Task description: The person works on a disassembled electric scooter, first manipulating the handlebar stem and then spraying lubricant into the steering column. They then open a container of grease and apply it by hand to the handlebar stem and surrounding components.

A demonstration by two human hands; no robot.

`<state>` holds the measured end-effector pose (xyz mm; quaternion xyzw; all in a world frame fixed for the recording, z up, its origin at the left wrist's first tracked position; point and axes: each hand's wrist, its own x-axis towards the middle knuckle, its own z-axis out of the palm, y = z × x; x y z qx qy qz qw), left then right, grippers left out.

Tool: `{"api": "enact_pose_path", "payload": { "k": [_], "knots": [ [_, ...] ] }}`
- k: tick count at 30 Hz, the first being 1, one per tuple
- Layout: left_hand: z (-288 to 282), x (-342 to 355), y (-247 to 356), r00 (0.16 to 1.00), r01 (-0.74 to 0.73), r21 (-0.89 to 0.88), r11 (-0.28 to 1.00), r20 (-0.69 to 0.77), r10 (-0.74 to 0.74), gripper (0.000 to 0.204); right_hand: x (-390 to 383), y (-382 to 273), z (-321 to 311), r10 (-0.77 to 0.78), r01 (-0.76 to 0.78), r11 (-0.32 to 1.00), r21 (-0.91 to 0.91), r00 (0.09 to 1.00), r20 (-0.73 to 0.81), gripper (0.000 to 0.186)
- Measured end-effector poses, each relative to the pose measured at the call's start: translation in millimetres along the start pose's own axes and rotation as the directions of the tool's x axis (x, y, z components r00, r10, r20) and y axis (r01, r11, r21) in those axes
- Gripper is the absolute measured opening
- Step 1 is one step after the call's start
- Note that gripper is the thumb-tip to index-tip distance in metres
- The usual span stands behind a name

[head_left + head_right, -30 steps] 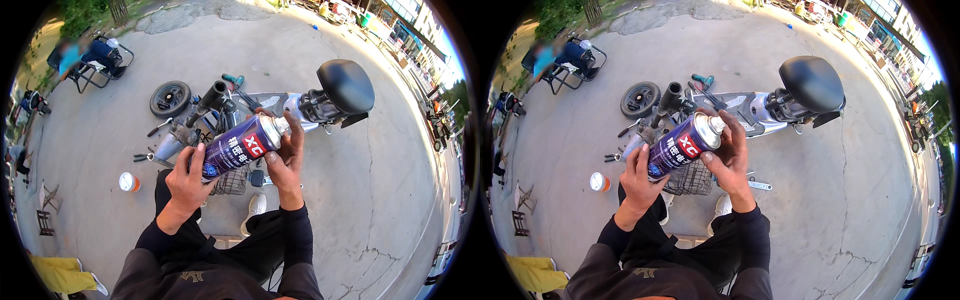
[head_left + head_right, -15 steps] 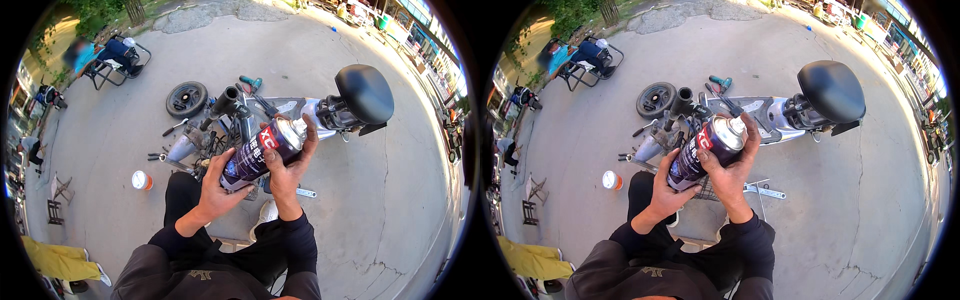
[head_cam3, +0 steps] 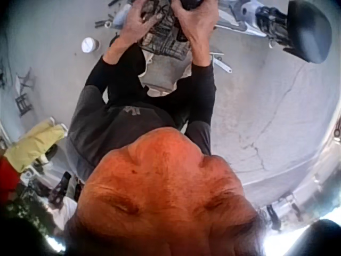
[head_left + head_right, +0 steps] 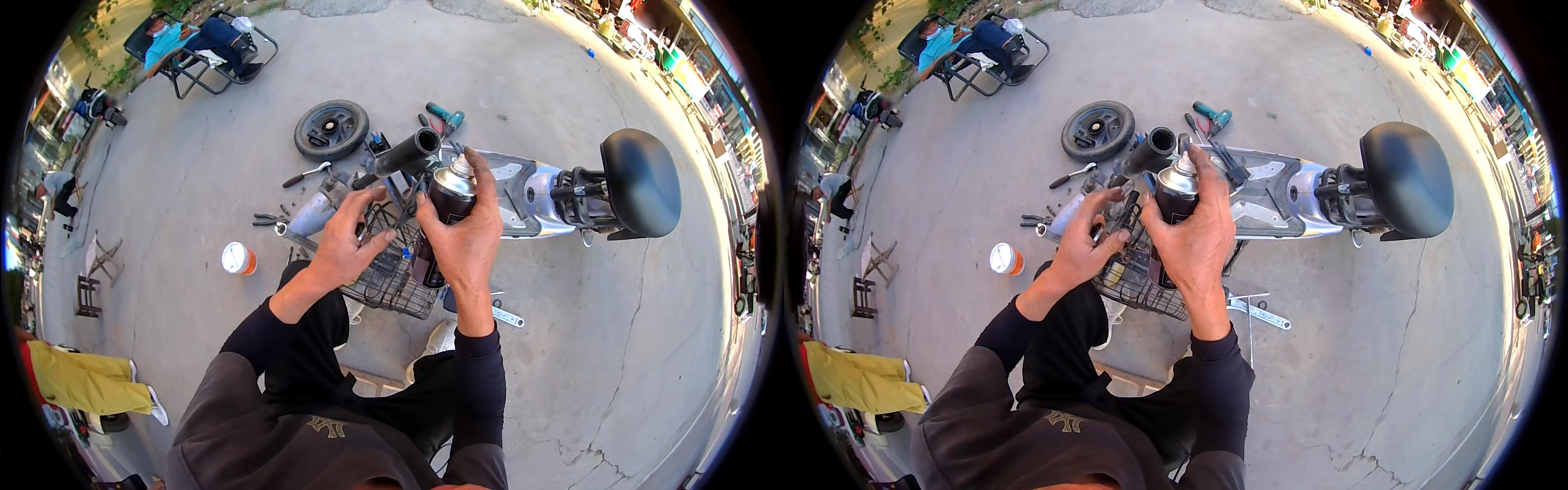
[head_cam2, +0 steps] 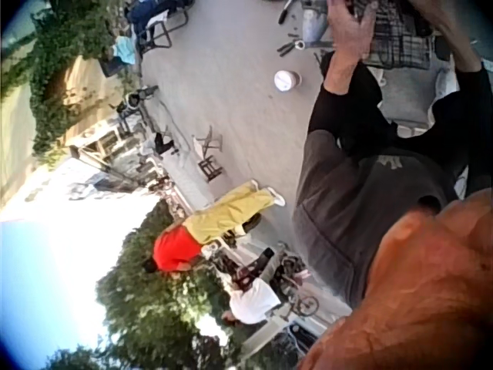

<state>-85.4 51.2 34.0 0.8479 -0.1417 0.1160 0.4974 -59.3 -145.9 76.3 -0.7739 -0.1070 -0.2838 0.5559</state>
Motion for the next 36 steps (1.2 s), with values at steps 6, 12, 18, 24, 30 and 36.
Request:
{"api": "enact_pose_path", "payload": {
  "k": [6,12,18,24,30,36],
  "knots": [
    [-5,88,20,0.985,-0.155,-0.074,0.985,-0.087,0.148,0.051,8,-5,16,0.027,-0.027,0.999,-0.041,0.999,-0.017,0.07],
    [3,113,27,0.992,0.032,-0.333,0.942,0.128,0.011,0.044,11,1,23,0.047,-0.047,0.997,-0.061,0.999,-0.012,0.069],
    [-8,119,41,0.971,0.095,-0.326,0.941,0.238,-0.016,0.043,13,4,24,0.027,-0.033,0.997,-0.076,0.997,-0.073,0.068],
    [3,118,35,0.982,0.107,-0.349,0.931,0.184,-0.044,0.043,14,-2,25,0.029,-0.037,0.993,-0.112,0.997,-0.073,0.069],
    [-2,116,38,0.971,0.164,-0.401,0.901,0.226,-0.076,0.046,12,-3,20,-0.01,0.003,0.997,-0.083,0.997,-0.077,0.069],
    [-9,120,37,0.967,0.103,-0.293,0.951,0.253,-0.026,0.049,12,-7,10,0.036,-0.03,0.994,-0.109,0.998,0.053,0.067]
  ]
}}
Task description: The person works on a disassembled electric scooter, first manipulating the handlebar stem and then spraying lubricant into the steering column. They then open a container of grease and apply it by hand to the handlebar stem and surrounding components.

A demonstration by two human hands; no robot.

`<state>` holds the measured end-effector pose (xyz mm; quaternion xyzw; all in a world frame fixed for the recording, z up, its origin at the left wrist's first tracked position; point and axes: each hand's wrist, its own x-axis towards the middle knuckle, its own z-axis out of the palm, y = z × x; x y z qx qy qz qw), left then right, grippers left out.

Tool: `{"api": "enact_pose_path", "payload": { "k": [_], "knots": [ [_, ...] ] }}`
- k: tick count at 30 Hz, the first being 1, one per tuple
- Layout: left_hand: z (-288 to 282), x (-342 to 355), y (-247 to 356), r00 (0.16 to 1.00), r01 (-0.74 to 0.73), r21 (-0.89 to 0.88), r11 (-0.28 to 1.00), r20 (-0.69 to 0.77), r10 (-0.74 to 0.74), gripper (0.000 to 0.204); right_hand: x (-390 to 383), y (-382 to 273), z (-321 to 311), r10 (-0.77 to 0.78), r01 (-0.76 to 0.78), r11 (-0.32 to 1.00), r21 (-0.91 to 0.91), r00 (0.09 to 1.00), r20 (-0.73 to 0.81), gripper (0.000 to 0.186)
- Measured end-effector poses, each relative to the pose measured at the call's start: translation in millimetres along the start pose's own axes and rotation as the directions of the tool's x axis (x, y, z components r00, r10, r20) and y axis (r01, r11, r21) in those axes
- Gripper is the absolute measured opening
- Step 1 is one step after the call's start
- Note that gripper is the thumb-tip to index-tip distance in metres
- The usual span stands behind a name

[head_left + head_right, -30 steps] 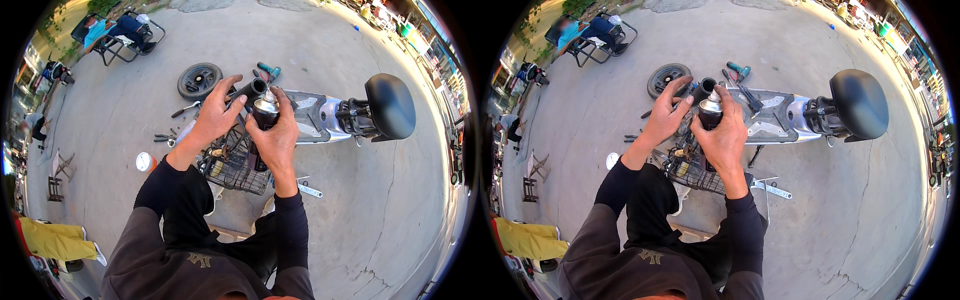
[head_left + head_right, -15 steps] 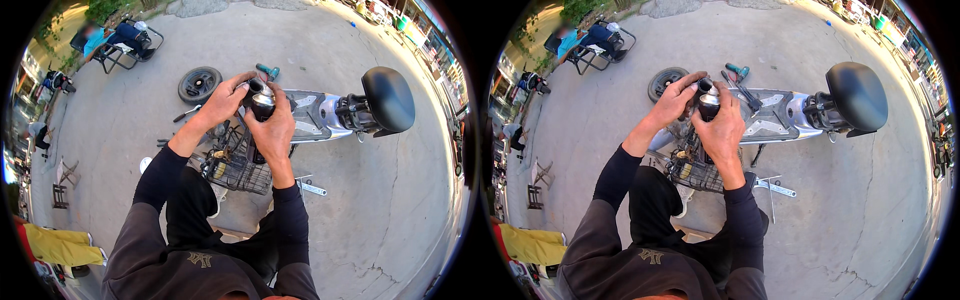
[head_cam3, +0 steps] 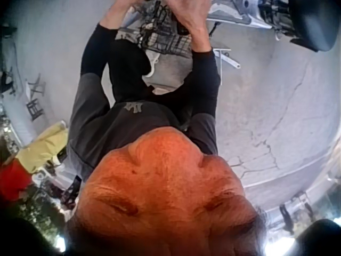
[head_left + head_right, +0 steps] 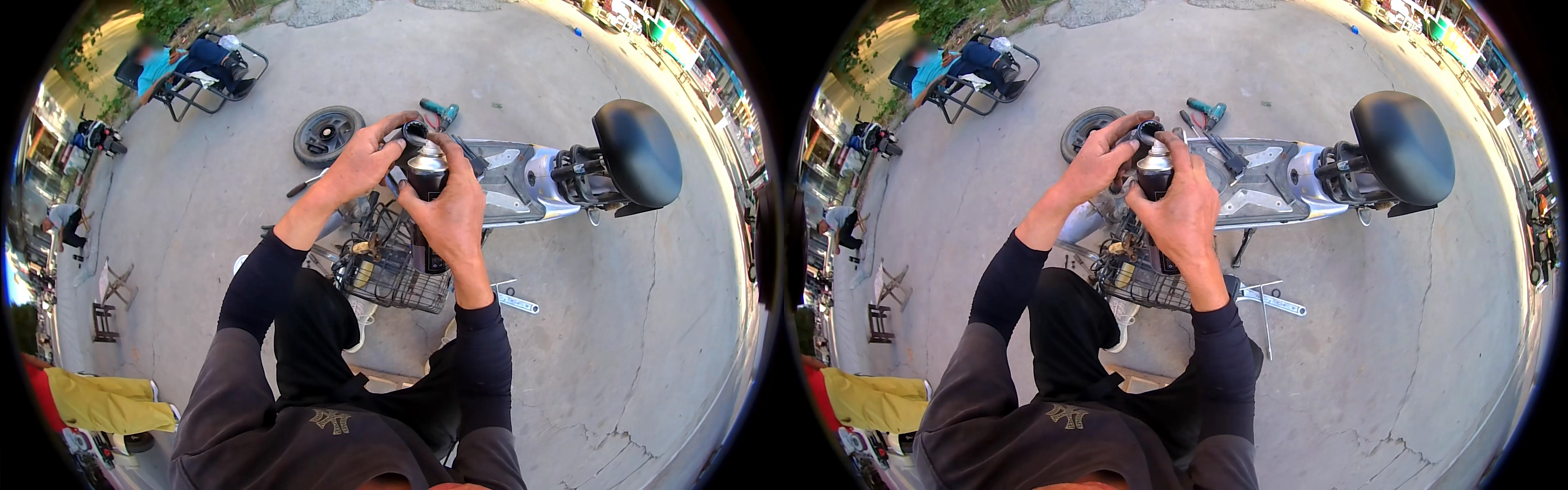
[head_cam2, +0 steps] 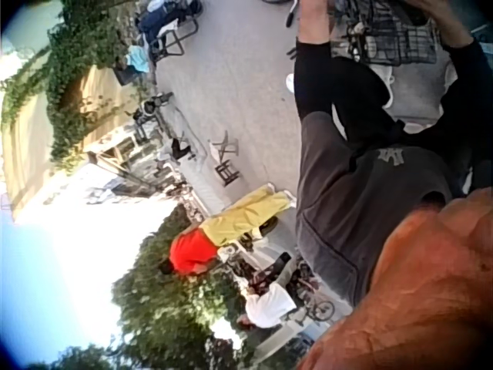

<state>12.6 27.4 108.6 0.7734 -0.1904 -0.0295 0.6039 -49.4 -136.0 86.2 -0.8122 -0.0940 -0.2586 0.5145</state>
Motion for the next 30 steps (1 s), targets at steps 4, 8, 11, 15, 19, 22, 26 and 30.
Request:
{"api": "enact_pose_path", "payload": {
  "k": [4,8,11,15,19,22,26,30],
  "knots": [
    [-2,-1,3,0.999,0.045,0.08,0.996,0.006,-0.045,0.05,-1,2,-5,-0.009,0.01,1.0,-0.014,1.0,0.019,0.067],
    [0,2,-12,0.989,-0.142,0.175,0.974,-0.018,0.147,0.053,-3,-1,-7,-0.011,0.01,0.986,-0.168,1.0,-0.006,0.067],
    [-4,4,-15,0.976,-0.213,0.237,0.948,0.009,0.217,0.054,0,-1,-9,-0.023,0.015,0.973,-0.23,0.999,-0.033,0.068],
    [1,-1,6,0.999,-0.034,0.153,0.988,0.02,0.031,0.056,3,3,-8,-0.04,0.021,0.967,-0.253,0.997,-0.068,0.068],
    [2,0,-2,0.993,-0.115,0.143,0.983,-0.005,0.117,0.058,7,3,-5,-0.052,0.031,0.966,-0.258,0.996,-0.073,0.067],
    [2,0,0,0.989,-0.147,0.145,0.978,0.04,0.143,0.06,4,3,-8,-0.008,0.004,0.955,-0.298,1.0,-0.014,0.067],
    [2,-2,-2,0.991,-0.131,0.137,0.982,0.033,0.128,0.061,1,-4,-16,-0.017,0.013,0.965,-0.261,1.0,-0.014,0.066],
    [3,-2,-2,0.993,-0.115,0.136,0.984,0.024,0.113,0.061,0,-7,-16,-0.04,0.042,0.977,-0.207,0.999,0.012,0.065]
  ]
}}
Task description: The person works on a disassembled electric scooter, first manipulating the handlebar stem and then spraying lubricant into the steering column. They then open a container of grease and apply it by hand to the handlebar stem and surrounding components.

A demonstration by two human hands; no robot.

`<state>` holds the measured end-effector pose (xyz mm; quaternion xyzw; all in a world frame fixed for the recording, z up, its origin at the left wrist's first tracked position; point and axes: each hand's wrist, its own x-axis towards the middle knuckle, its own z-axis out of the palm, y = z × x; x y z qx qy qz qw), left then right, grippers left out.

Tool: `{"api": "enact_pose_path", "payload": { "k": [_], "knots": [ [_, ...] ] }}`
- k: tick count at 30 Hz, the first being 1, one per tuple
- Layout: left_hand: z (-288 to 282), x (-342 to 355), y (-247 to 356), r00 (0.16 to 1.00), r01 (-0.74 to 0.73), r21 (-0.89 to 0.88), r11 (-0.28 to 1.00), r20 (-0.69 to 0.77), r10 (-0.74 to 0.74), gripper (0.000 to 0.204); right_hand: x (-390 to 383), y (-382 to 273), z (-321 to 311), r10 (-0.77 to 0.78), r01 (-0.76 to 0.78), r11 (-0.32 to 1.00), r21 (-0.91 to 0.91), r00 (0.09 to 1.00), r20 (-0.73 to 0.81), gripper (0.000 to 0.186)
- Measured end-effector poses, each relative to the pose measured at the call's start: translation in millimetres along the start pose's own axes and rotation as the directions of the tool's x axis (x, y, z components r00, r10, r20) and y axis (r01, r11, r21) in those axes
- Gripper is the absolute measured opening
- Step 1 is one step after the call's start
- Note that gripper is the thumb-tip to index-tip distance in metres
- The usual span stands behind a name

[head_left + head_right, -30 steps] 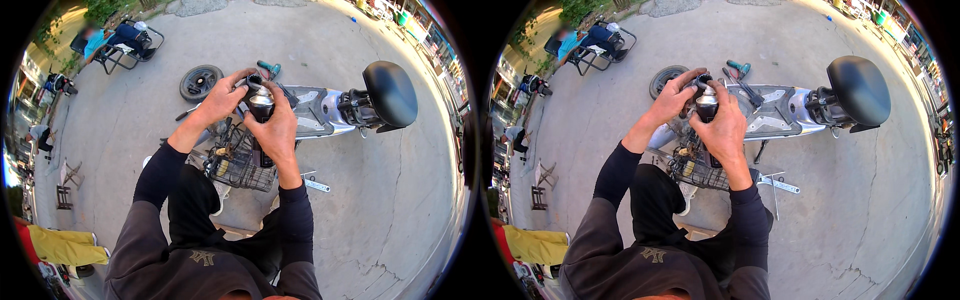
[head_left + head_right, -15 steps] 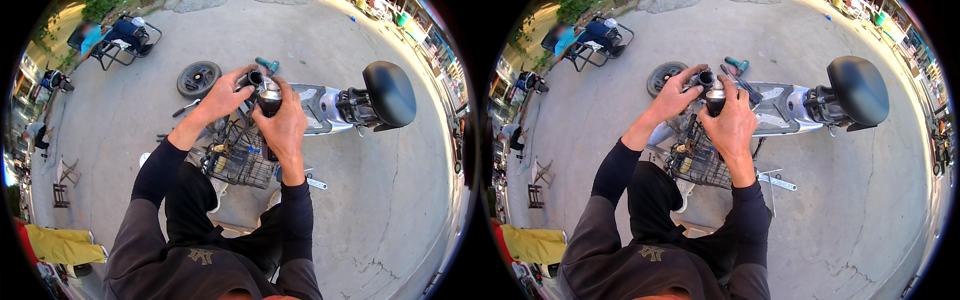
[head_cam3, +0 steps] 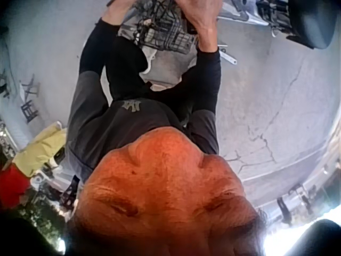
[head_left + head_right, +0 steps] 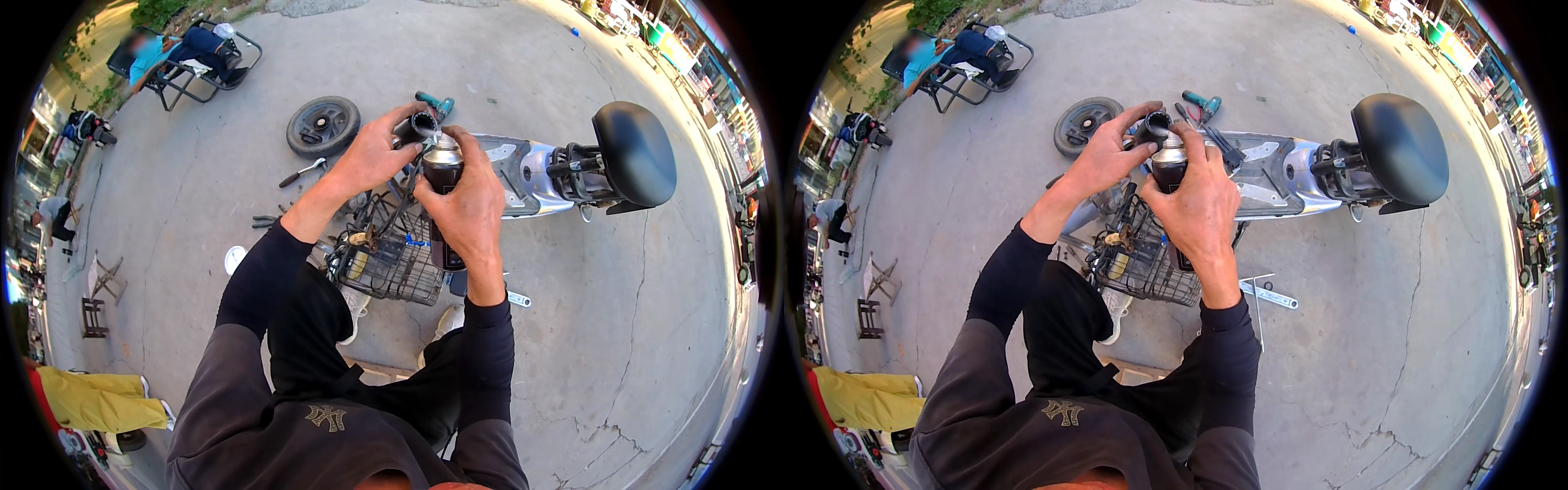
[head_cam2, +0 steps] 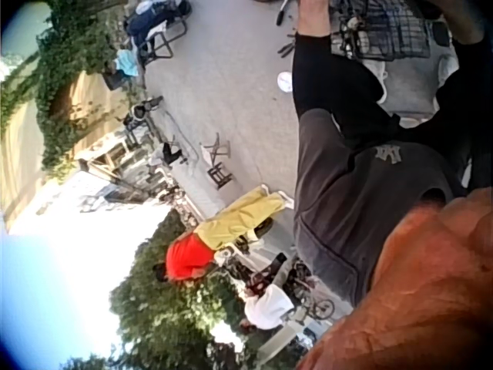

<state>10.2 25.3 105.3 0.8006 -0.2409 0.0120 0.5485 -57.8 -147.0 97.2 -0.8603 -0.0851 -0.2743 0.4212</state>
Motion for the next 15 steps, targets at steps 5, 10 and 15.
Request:
{"api": "enact_pose_path", "payload": {
  "k": [5,10,15],
  "knots": [
    [0.6,0.0,2.8,1.0,0.01,-0.005,1.0,0.0,-0.01,0.061,2.5,0.6,5.1,0.002,-0.003,0.997,0.083,1.0,0.01,0.065],
    [2.3,0.7,-5.1,1.0,0.004,-0.023,1.0,-0.014,-0.004,0.06,2.0,5.8,3.0,0.011,-0.012,0.998,0.055,1.0,0.019,0.066],
    [2.6,-1.2,-4.1,1.0,0.021,-0.096,0.995,-0.016,-0.022,0.061,1.6,3.4,1.4,0.018,-0.018,0.999,-0.049,1.0,-0.015,0.065]
  ]
}}
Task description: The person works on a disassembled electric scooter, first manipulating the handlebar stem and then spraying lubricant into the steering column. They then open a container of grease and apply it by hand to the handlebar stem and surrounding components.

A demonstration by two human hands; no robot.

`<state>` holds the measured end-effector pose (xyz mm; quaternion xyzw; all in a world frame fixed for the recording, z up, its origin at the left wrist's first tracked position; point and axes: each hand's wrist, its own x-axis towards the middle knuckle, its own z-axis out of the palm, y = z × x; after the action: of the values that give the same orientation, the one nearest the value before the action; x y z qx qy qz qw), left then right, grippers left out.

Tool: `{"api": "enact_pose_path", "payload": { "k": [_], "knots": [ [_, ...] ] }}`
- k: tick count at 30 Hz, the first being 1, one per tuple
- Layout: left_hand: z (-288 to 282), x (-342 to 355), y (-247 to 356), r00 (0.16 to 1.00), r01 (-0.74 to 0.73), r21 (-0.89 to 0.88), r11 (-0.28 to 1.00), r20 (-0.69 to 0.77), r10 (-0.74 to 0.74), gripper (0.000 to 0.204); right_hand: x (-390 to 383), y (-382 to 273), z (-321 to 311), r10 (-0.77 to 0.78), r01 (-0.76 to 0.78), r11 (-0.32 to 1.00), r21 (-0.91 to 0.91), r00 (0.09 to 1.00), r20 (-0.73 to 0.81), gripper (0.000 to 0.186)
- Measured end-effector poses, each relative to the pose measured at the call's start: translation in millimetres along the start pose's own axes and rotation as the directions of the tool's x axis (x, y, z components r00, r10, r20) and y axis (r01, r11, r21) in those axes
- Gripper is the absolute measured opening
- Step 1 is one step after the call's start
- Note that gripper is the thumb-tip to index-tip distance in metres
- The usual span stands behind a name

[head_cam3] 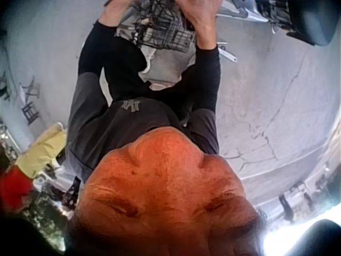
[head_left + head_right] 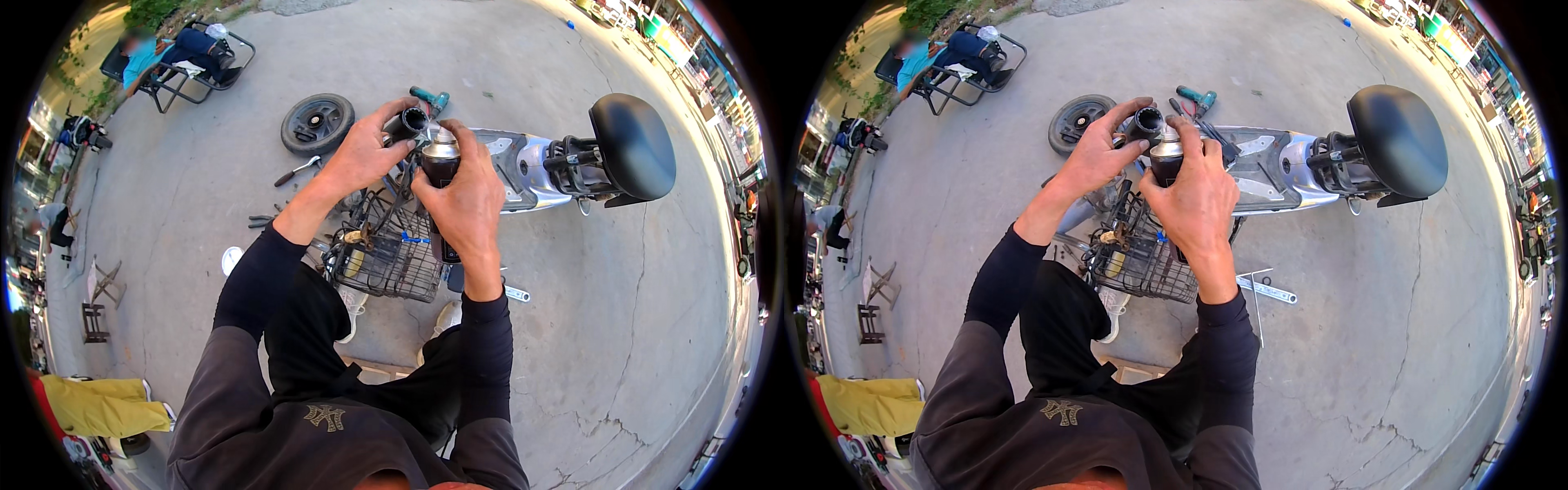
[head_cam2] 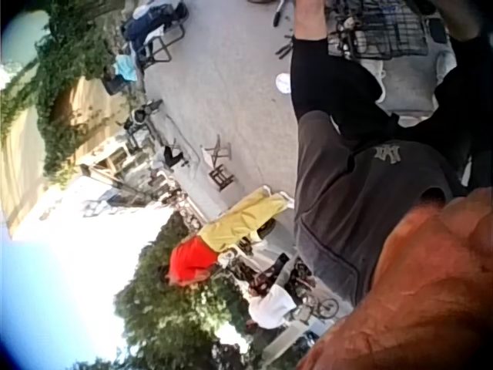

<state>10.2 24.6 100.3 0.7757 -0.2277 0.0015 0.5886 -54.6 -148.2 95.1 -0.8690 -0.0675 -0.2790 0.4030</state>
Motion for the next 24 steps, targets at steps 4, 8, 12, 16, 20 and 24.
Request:
{"api": "enact_pose_path", "payload": {
  "k": [4,8,12,16,20,24],
  "knots": [
    [3,0,0,1.0,-0.02,-0.009,1.0,-0.01,0.02,0.062,6,5,10,-0.017,0.016,1.0,-0.016,0.999,-0.048,0.065],
    [5,1,-1,0.999,-0.035,0.017,0.999,-0.018,0.036,0.063,10,4,14,0.005,-0.009,0.998,-0.064,0.998,-0.057,0.065],
    [4,-3,-6,0.999,-0.029,0.035,0.999,-0.027,0.029,0.064,2,-1,7,0.036,-0.036,0.994,-0.108,0.999,-0.001,0.063],
    [4,-4,-10,0.998,-0.035,0.067,0.997,-0.046,0.038,0.064,-1,-7,-3,0.038,-0.033,0.994,-0.103,0.998,0.041,0.064],
    [5,-5,-8,0.998,-0.034,0.087,0.996,-0.043,0.038,0.065,2,-5,2,-0.003,0.004,1.0,-0.023,1.0,0.031,0.064],
    [6,-4,-9,0.996,-0.063,0.058,0.996,-0.064,0.067,0.062,4,-5,5,-0.006,0.004,0.998,0.055,0.999,0.04,0.063]
  ]
}}
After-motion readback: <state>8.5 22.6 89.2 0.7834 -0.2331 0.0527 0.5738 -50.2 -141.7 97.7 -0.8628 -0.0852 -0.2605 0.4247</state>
